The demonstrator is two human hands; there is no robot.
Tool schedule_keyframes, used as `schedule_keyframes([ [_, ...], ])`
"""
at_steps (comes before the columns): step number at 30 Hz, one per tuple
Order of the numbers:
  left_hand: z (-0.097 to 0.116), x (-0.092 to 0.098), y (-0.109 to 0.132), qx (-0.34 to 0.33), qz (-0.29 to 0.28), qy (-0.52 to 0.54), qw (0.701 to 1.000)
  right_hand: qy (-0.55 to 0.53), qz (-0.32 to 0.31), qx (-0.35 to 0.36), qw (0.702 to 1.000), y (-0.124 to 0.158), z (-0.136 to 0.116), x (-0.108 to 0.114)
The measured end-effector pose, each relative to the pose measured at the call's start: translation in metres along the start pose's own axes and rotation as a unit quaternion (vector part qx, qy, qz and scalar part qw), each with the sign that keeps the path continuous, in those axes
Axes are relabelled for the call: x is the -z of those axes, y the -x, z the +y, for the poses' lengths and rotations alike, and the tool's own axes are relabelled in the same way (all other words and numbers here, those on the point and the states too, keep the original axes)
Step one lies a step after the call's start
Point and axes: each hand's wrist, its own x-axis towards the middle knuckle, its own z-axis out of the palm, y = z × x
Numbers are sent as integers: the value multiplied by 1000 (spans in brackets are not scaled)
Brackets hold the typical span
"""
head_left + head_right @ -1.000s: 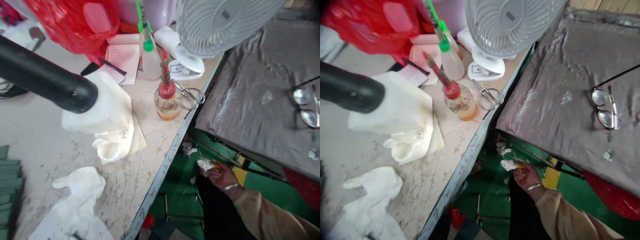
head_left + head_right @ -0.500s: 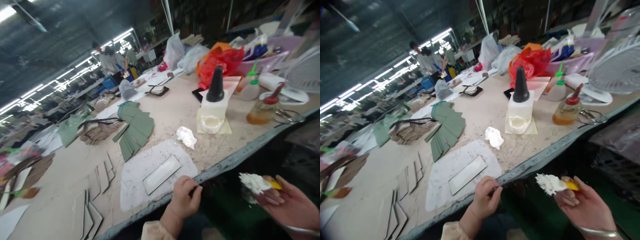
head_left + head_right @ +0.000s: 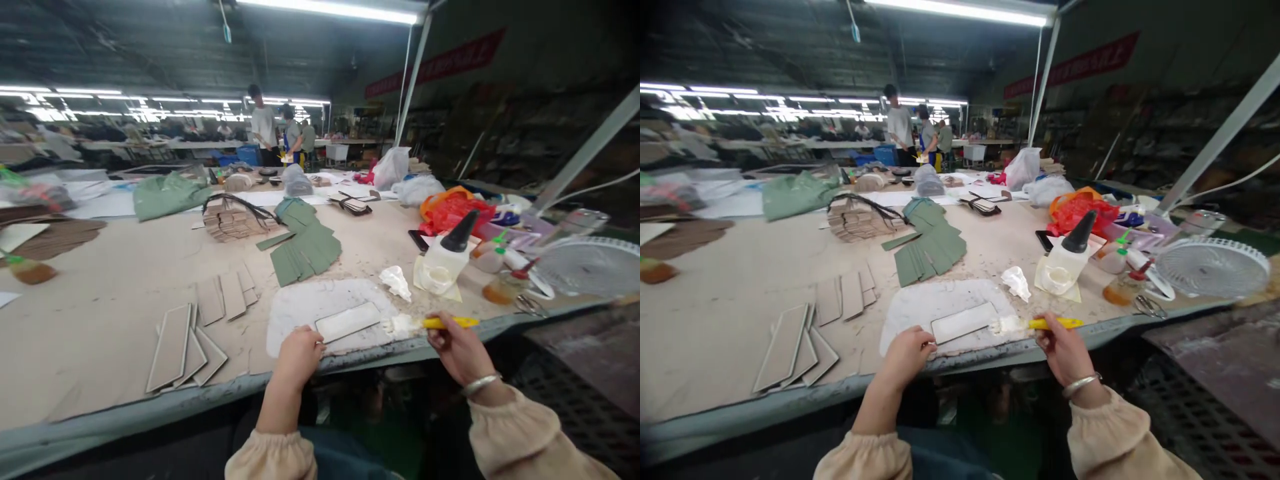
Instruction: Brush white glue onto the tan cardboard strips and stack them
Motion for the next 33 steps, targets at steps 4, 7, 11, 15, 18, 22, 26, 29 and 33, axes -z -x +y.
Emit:
schedule_keyframes([
  [4,-12,-5,1,26,4,8,1000,53,-7,69,996,-32,0,-15],
  [7,-20,-12,0,32,16,22,999,78,16,94,992,-59,7,-14],
  [11,-24,-20,-2,19,14,44,999,89,-3,73,993,-75,27,-21],
  [15,-18,-24,-5,12,36,40,998,143,-88,53,984,-65,47,-45],
  [18,-14,-28,-7,1,45,45,998,218,-144,67,963,-55,57,-59],
  [22,-10,-32,-6,-1,30,35,999,278,-185,80,939,-47,68,-68],
  [26,-8,-34,-6,-8,17,14,1000,298,-195,76,931,-43,74,-75],
  [29,-7,-35,-8,4,-2,-4,1000,313,-207,87,923,-38,74,-85],
  [33,-8,-36,-10,12,-12,-12,1000,351,-238,118,898,-36,75,-95],
])
